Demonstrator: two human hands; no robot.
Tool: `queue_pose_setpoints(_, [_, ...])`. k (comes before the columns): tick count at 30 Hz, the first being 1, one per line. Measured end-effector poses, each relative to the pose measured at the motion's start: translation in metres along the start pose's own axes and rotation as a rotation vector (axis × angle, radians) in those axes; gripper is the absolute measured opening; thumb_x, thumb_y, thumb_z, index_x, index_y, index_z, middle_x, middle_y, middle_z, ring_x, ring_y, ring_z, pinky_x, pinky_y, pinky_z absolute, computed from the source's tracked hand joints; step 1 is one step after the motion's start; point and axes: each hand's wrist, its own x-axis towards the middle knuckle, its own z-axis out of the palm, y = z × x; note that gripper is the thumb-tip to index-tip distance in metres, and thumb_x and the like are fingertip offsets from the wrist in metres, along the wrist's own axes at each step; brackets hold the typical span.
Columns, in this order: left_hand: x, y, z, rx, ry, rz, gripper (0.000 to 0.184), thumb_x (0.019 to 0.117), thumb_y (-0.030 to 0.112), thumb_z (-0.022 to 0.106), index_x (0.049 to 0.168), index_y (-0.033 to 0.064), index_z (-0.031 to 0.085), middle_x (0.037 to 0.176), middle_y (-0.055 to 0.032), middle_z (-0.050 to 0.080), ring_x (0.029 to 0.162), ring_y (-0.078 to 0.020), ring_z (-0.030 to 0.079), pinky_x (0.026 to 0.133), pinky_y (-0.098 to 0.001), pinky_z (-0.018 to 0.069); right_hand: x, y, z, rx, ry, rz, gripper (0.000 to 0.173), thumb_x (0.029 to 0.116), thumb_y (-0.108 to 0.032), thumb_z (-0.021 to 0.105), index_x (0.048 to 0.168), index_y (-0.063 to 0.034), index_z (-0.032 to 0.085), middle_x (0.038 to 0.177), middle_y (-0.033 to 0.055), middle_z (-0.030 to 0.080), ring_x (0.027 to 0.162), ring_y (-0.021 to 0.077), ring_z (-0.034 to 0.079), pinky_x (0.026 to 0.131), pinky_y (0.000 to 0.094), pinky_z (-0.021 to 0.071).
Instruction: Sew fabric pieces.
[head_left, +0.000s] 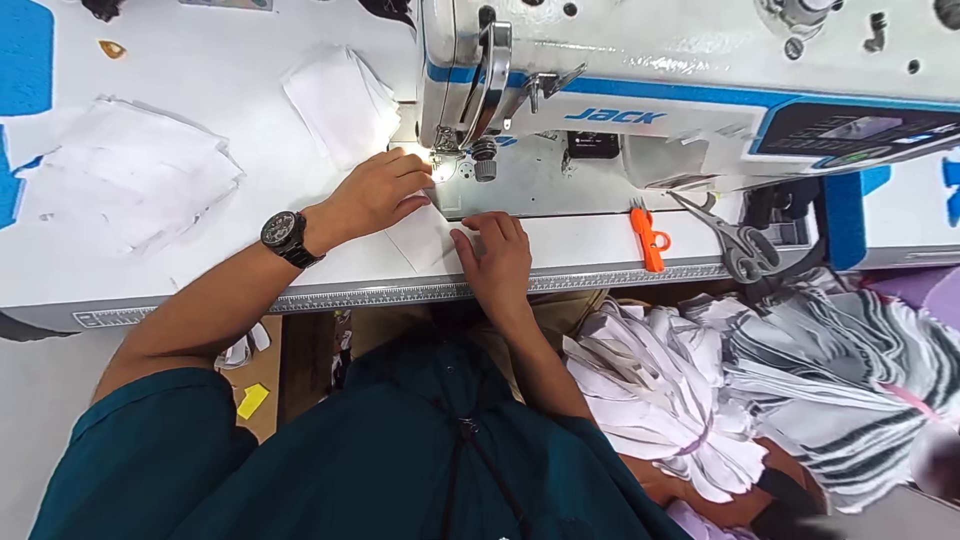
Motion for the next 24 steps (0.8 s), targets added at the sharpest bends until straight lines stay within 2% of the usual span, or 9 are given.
queue_pose_setpoints(1, [0.001, -0.004, -0.001, -0.020, -0.042, 0.002, 0.028, 0.1038, 0.022, 0.058, 0.120, 0.0043, 0.071, 0.123, -0.0160, 0.069, 0.113, -0.0339, 0.064, 0.096, -0.0465, 0.0522, 0.001, -0.003, 0.003, -0.021, 0.006, 0.008, 0.026, 0.0977, -0.036, 0.067, 0.102, -0.0115, 0.075, 0.100, 0.0066, 0.072, 0.094, 0.0255, 0.067, 0.078, 0.0428, 0.0517])
queue_pose_setpoints(3, [0.000, -0.011, -0.002, -0.061, -0.103, -0.004, 0.030, 0.1033, 0.023, 0.058, 0.125, 0.0082, 0.072, 0.113, -0.0151, 0.067, 0.108, -0.0336, 0.062, 0.094, -0.0468, 0.0505, 0.003, -0.008, 0.009, -0.077, 0.004, 0.023, 0.030, 0.0956, -0.040, 0.069, 0.103, -0.0115, 0.075, 0.096, 0.0066, 0.071, 0.091, 0.0257, 0.066, 0.074, 0.0425, 0.0511])
queue_pose_setpoints(6, [-0.004, -0.015, -0.010, -0.080, -0.138, -0.009, 0.030, 0.1015, 0.028, 0.061, 0.122, 0.0097, 0.074, 0.096, -0.0133, 0.064, 0.095, -0.0307, 0.061, 0.088, -0.0434, 0.0501, 0.002, -0.009, 0.014, -0.123, -0.006, 0.040, 0.029, 0.0954, -0.040, 0.069, 0.103, -0.0128, 0.076, 0.094, 0.0069, 0.069, 0.090, 0.0268, 0.065, 0.074, 0.0426, 0.0495])
queue_pose_setpoints(8, [-0.006, -0.014, -0.014, -0.099, -0.137, -0.004, 0.025, 0.0998, 0.026, 0.063, 0.111, 0.0075, 0.075, 0.093, -0.0130, 0.063, 0.092, -0.0301, 0.061, 0.084, -0.0436, 0.0506, 0.001, -0.007, 0.011, -0.110, -0.023, 0.045, 0.026, 0.0957, -0.037, 0.069, 0.105, -0.0129, 0.077, 0.096, 0.0082, 0.070, 0.092, 0.0282, 0.066, 0.076, 0.0443, 0.0508])
queue_pose_setpoints(10, [-0.004, -0.011, -0.013, -0.094, -0.146, -0.002, 0.019, 0.0989, 0.022, 0.064, 0.101, 0.0057, 0.073, 0.096, -0.0144, 0.063, 0.094, -0.0320, 0.061, 0.085, -0.0459, 0.0507, 0.000, -0.005, 0.009, -0.098, -0.035, 0.048, 0.025, 0.0965, -0.035, 0.069, 0.107, -0.0136, 0.077, 0.098, 0.0086, 0.070, 0.094, 0.0287, 0.066, 0.077, 0.0449, 0.0511])
queue_pose_setpoints(13, [-0.003, -0.001, -0.006, 0.001, -0.150, 0.004, 0.016, 0.0997, 0.016, 0.061, 0.097, 0.0032, 0.070, 0.103, -0.0169, 0.064, 0.100, -0.0360, 0.062, 0.084, -0.0503, 0.0500, -0.002, -0.004, 0.007, -0.092, -0.047, 0.043, 0.024, 0.0974, -0.034, 0.067, 0.109, -0.0144, 0.077, 0.100, 0.0082, 0.071, 0.095, 0.0284, 0.066, 0.078, 0.0449, 0.0508])
queue_pose_setpoints(17, [-0.002, 0.004, -0.001, 0.094, -0.109, 0.124, 0.018, 0.1053, 0.010, 0.052, 0.103, 0.0000, 0.067, 0.117, -0.0172, 0.068, 0.109, -0.0330, 0.067, 0.095, -0.0467, 0.0529, -0.002, -0.003, 0.007, -0.089, -0.053, 0.044, 0.025, 0.0987, -0.034, 0.066, 0.111, -0.0152, 0.077, 0.102, 0.0089, 0.070, 0.097, 0.0288, 0.066, 0.080, 0.0447, 0.0510])
queue_pose_setpoints(20, [-0.002, -0.002, -0.001, 0.075, -0.098, 0.199, 0.019, 0.1032, 0.001, 0.048, 0.103, -0.0005, 0.067, 0.105, -0.0160, 0.070, 0.102, -0.0333, 0.068, 0.090, -0.0455, 0.0543, -0.002, -0.003, 0.008, -0.103, -0.054, 0.038, 0.025, 0.0990, -0.034, 0.065, 0.112, -0.0160, 0.077, 0.104, 0.0089, 0.070, 0.097, 0.0287, 0.065, 0.079, 0.0438, 0.0503])
queue_pose_setpoints(24, [-0.004, -0.002, -0.004, 0.111, -0.050, 0.204, 0.027, 0.1020, -0.001, 0.049, 0.117, 0.0016, 0.070, 0.106, -0.0147, 0.071, 0.102, -0.0323, 0.068, 0.088, -0.0436, 0.0546, -0.003, -0.003, 0.008, -0.105, -0.043, 0.023, 0.026, 0.0989, -0.034, 0.065, 0.111, -0.0150, 0.077, 0.104, 0.0088, 0.070, 0.096, 0.0284, 0.065, 0.078, 0.0431, 0.0497])
